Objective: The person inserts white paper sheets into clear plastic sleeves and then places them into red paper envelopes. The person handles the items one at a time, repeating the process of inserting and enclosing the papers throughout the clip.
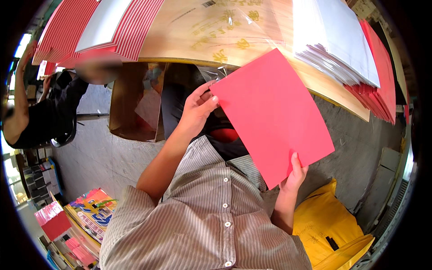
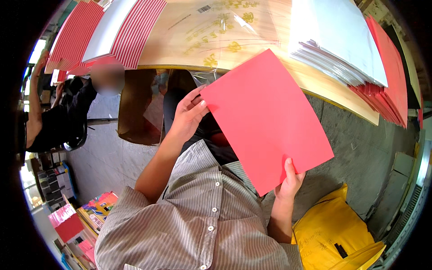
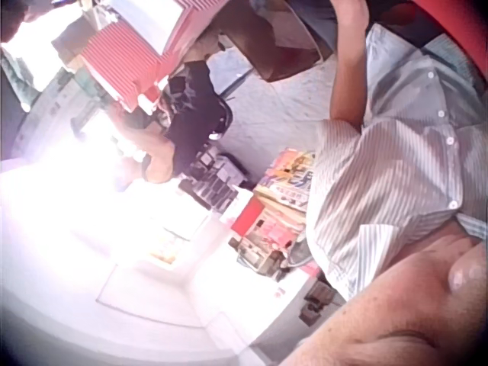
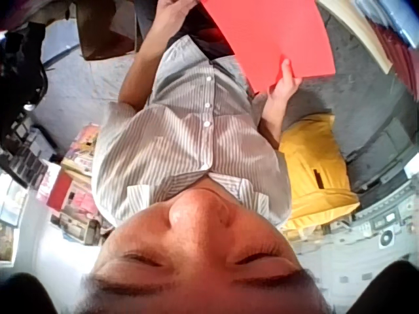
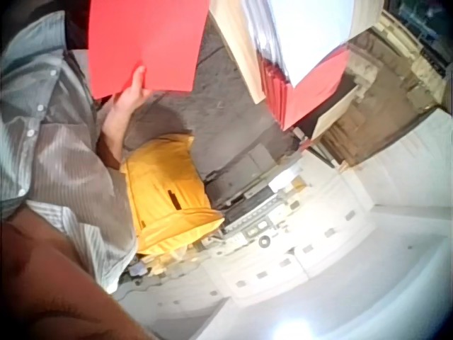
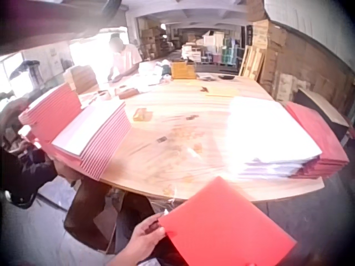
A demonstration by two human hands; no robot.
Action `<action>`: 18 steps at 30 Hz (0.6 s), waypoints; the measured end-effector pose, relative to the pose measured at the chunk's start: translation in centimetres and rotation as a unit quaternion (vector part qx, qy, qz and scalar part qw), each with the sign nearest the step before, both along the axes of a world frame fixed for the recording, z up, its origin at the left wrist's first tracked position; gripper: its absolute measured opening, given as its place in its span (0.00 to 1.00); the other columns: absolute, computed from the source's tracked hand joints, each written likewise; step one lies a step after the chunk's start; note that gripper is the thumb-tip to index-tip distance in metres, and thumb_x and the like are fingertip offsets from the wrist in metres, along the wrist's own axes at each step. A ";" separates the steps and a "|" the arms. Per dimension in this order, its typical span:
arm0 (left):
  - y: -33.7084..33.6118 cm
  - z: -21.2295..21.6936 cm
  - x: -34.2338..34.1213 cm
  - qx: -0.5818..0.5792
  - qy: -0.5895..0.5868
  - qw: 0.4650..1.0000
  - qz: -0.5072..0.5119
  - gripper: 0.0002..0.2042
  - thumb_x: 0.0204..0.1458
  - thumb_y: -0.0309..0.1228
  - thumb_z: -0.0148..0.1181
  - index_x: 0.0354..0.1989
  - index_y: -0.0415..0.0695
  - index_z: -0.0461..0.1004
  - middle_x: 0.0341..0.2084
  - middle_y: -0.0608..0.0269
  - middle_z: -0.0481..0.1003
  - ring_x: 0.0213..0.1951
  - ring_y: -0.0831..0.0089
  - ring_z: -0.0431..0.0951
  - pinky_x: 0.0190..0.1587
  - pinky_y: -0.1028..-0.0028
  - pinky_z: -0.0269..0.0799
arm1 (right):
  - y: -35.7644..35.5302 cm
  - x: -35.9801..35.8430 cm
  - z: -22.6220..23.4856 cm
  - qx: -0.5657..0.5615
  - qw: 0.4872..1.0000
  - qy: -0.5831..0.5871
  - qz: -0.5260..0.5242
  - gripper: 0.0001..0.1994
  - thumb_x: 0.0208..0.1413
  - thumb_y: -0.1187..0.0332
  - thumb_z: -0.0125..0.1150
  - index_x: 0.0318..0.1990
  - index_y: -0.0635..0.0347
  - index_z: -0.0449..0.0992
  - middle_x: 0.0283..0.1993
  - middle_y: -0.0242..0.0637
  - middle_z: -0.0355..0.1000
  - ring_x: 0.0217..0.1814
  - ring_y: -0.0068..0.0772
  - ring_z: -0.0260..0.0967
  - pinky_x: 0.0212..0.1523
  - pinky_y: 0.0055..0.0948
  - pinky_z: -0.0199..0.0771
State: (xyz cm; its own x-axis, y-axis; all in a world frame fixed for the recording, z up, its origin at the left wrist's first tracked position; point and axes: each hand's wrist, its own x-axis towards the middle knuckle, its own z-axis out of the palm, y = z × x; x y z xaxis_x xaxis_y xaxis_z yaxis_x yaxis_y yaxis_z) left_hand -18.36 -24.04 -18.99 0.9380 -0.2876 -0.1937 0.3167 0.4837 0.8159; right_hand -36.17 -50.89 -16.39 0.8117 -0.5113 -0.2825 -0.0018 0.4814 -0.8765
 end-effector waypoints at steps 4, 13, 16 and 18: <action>-0.4 -0.7 0.2 0.028 -0.011 0.999 0.034 0.22 0.60 0.22 0.59 0.63 0.35 0.66 0.49 0.56 0.79 0.49 0.70 0.80 0.52 0.69 0.76 | -0.6 0.0 0.1 -0.016 1.000 0.009 0.009 0.20 0.65 0.74 0.51 0.63 0.69 0.65 0.60 0.45 0.70 0.59 0.39 0.71 0.57 0.37 0.74; 0.1 -1.3 0.0 0.088 -0.047 0.993 0.069 0.22 0.58 0.20 0.62 0.61 0.35 0.68 0.41 0.56 0.82 0.41 0.74 0.82 0.45 0.73 0.78 | -1.4 -0.1 0.0 -0.022 1.000 0.014 0.010 0.21 0.64 0.74 0.53 0.64 0.69 0.64 0.60 0.45 0.69 0.60 0.40 0.71 0.58 0.38 0.74; 0.2 -0.8 0.3 0.076 -0.069 0.993 0.063 0.23 0.57 0.19 0.63 0.62 0.35 0.68 0.40 0.56 0.82 0.39 0.74 0.81 0.44 0.75 0.78 | -1.4 0.1 0.2 -0.007 1.000 0.009 0.008 0.21 0.63 0.75 0.54 0.63 0.69 0.65 0.60 0.44 0.69 0.59 0.39 0.71 0.57 0.38 0.74; 0.4 -0.8 0.5 0.080 -0.087 0.992 0.050 0.24 0.56 0.18 0.63 0.62 0.36 0.68 0.39 0.56 0.82 0.39 0.75 0.81 0.43 0.76 0.78 | -1.4 0.2 0.4 0.002 1.000 0.006 0.007 0.21 0.62 0.75 0.55 0.63 0.68 0.65 0.59 0.44 0.69 0.58 0.38 0.71 0.57 0.37 0.74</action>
